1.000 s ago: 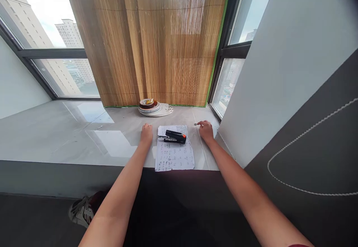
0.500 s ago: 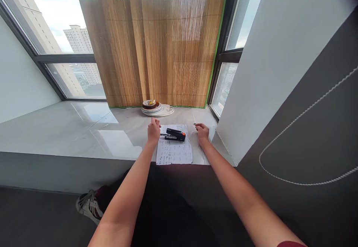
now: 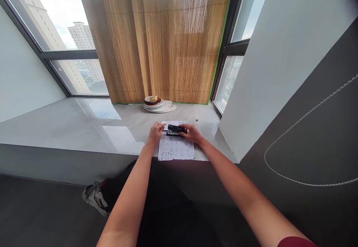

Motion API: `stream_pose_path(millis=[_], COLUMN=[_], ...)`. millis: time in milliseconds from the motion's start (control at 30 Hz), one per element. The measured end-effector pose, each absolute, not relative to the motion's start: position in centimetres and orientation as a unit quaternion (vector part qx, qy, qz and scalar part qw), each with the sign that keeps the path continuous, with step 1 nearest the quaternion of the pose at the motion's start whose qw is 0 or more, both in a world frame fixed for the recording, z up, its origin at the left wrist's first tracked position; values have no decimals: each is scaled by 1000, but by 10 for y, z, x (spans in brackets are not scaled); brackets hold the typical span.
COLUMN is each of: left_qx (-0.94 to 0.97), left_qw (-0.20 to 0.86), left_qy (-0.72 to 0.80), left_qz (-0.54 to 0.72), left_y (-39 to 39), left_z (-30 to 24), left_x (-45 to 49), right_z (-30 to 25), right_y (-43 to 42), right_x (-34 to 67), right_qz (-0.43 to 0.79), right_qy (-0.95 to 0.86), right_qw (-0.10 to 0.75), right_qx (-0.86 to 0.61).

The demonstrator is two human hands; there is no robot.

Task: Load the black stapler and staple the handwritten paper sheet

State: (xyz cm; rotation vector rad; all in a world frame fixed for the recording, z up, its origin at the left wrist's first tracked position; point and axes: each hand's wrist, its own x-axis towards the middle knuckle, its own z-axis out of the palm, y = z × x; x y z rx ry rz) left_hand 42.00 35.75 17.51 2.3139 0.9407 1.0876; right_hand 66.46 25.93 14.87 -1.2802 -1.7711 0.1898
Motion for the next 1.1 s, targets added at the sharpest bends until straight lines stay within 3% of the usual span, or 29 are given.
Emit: stream_pose_path(millis=[233, 500, 767, 1100], left_qx=[844, 867, 843, 847], left_qw=[237, 172, 271, 285], left_qy=[338, 331, 339, 307], left_qz=[342, 330, 317, 326], left_y=[358, 359, 361, 358], left_z=[168, 172, 168, 169], left_x=[417, 431, 435, 431], right_z=[149, 149, 151, 151], right_y=[258, 258, 258, 260], right_x=[669, 668, 667, 668], right_qz=[93, 85, 100, 137], right_qy=[-685, -683, -673, -665], right_qw=[482, 474, 480, 490], right_qx=[-539, -549, -553, -547])
